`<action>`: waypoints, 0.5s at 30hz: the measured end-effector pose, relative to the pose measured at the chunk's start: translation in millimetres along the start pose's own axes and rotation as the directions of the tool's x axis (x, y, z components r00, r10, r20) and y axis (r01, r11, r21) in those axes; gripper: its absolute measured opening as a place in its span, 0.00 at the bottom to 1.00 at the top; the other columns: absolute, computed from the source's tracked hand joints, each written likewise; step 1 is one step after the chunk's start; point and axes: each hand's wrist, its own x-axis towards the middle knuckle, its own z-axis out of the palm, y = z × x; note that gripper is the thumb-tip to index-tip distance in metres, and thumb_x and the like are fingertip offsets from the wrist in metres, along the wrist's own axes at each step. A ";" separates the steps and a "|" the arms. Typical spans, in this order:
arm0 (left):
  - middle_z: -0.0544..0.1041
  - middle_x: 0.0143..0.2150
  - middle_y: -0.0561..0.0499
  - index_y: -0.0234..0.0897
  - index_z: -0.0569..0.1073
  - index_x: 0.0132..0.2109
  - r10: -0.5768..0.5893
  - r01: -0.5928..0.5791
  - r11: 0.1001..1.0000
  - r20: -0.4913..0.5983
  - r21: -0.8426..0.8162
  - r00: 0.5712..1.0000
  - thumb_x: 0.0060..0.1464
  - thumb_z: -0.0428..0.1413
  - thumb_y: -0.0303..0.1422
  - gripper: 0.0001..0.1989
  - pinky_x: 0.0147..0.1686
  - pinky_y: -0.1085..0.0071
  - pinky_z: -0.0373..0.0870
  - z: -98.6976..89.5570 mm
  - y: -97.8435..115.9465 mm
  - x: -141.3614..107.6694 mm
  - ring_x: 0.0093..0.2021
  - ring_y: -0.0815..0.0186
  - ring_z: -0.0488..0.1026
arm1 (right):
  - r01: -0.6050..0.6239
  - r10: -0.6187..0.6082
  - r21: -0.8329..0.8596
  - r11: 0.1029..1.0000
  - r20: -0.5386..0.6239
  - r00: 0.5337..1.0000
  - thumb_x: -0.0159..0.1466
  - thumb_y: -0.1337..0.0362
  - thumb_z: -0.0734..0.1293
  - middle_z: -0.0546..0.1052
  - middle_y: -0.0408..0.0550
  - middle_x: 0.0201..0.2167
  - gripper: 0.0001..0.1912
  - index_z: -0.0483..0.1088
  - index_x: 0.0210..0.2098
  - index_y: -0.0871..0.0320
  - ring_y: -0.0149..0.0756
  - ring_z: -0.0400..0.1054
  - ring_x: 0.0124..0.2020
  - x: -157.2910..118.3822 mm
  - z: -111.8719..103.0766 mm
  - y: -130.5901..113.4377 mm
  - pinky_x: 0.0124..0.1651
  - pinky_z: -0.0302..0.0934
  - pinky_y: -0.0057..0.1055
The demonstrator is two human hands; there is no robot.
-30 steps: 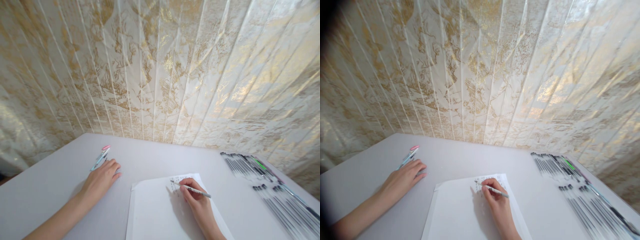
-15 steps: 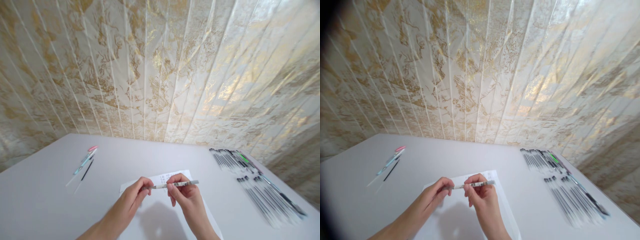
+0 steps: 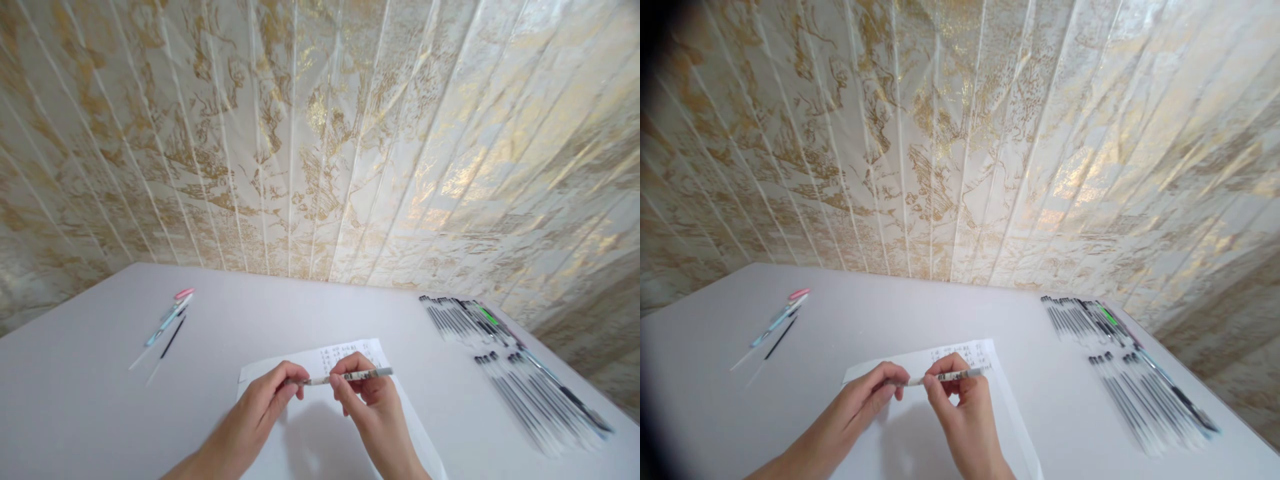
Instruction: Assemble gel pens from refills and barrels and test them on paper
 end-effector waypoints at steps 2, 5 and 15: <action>0.74 0.36 0.53 0.44 0.71 0.45 0.034 -0.034 0.999 0.012 -0.015 0.999 0.65 0.43 0.41 0.14 0.40 0.73 0.64 0.5 -1.7 0.4 0.38 0.64 0.71 | -0.050 0.048 0.060 0.997 0.035 0.998 0.58 0.53 0.70 0.70 0.42 0.21 0.14 0.72 0.27 0.59 0.29 0.61 0.23 -0.3 2.1 4.7 0.26 0.57 0.25; 0.73 0.33 0.53 0.43 0.71 0.46 0.057 -0.058 0.997 -0.009 -0.044 0.998 0.64 0.44 0.41 0.14 0.40 0.73 0.63 2.2 -9.2 3.1 0.37 0.65 0.71 | -0.137 0.123 0.192 0.972 0.082 0.989 0.56 0.53 0.73 0.72 0.43 0.20 0.15 0.72 0.28 0.60 0.29 0.64 0.21 0.1 4.6 11.0 0.25 0.59 0.25; 0.61 0.24 0.58 0.40 0.69 0.38 0.075 -0.069 0.994 -0.065 0.086 0.995 0.64 0.42 0.44 0.17 0.29 0.75 0.59 4.6 -20.8 1.2 0.26 0.69 0.62 | -0.209 0.186 0.388 0.897 0.096 0.978 0.53 0.55 0.76 0.78 0.48 0.20 0.17 0.71 0.29 0.61 0.31 0.69 0.20 -1.5 11.3 18.3 0.23 0.63 0.26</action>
